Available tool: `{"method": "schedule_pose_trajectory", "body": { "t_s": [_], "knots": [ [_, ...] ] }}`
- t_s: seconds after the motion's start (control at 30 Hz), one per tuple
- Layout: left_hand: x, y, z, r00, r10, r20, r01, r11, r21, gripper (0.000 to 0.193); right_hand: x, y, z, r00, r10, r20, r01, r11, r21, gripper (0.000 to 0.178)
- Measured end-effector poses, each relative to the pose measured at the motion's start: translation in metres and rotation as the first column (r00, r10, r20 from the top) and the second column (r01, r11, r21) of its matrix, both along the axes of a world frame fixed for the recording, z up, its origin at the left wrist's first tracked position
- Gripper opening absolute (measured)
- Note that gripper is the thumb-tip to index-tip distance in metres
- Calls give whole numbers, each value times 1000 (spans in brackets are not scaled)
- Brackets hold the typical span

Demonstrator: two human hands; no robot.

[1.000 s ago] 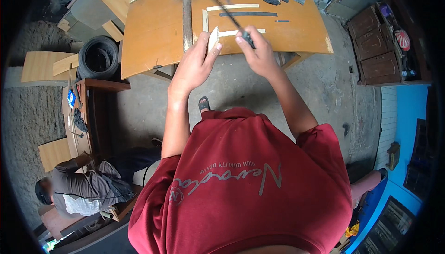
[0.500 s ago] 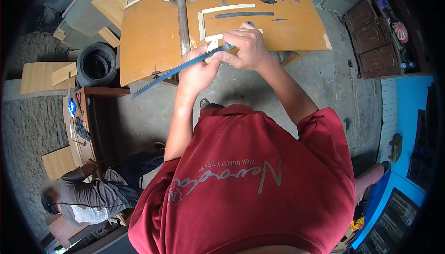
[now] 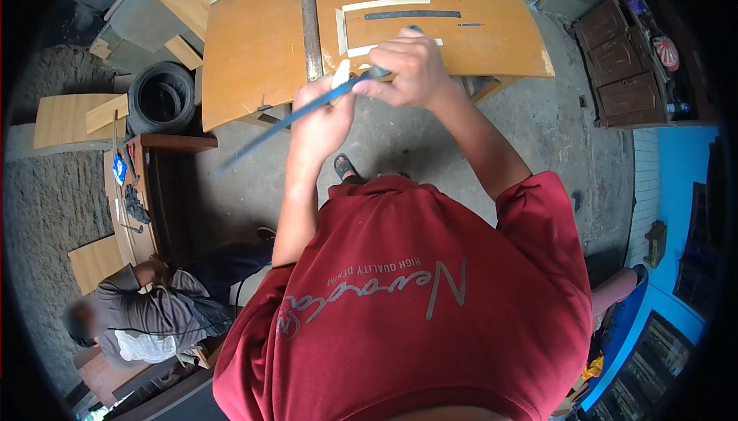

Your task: Sawing a small wooden plank using a hand saw.

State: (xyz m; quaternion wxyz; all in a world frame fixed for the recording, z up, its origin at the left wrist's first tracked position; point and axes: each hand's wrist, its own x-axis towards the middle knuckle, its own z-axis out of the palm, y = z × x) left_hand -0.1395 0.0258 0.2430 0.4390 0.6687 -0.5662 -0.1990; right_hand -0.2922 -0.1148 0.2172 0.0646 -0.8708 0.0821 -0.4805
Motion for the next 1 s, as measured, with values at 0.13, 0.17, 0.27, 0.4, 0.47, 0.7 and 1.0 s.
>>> {"method": "schedule_pose_trajectory", "body": {
  "t_s": [0.13, 0.17, 0.27, 0.4, 0.47, 0.7, 1.0],
  "knots": [
    [16, 22, 12, 993, 97, -70, -92, 993, 74, 24, -37, -25, -20, 994, -98, -44, 101, 992, 80, 51],
    [20, 26, 13, 992, 114, -54, -104, 982, 155, 26, -41, -24, -16, 993, -107, -54, 110, 991, 72, 51],
    [16, 27, 6, 994, 109, 31, -107, 992, -67, 26, -19, 0, 7, 999, -37, -38, 38, 999, 34, 51],
    [8, 29, 7, 990, 110, 86, -111, 994, 8, 16, 25, 38, 30, 992, 109, 58, -109, 994, 11, 53],
    [4, 31, 5, 992, 108, 69, -106, 994, -28, 15, 27, 42, 27, 992, 117, 44, -118, 993, 21, 54],
    [-1, 40, 3, 995, 99, 18, -99, 995, -26, 14, 23, 52, 25, 993, 120, -2, -120, 992, 49, 54],
    [-20, 47, 0, 998, 54, 40, -47, 987, -151, 12, -8, 55, 21, 999, 39, 12, -39, 999, 24, 51]
  ]
}}
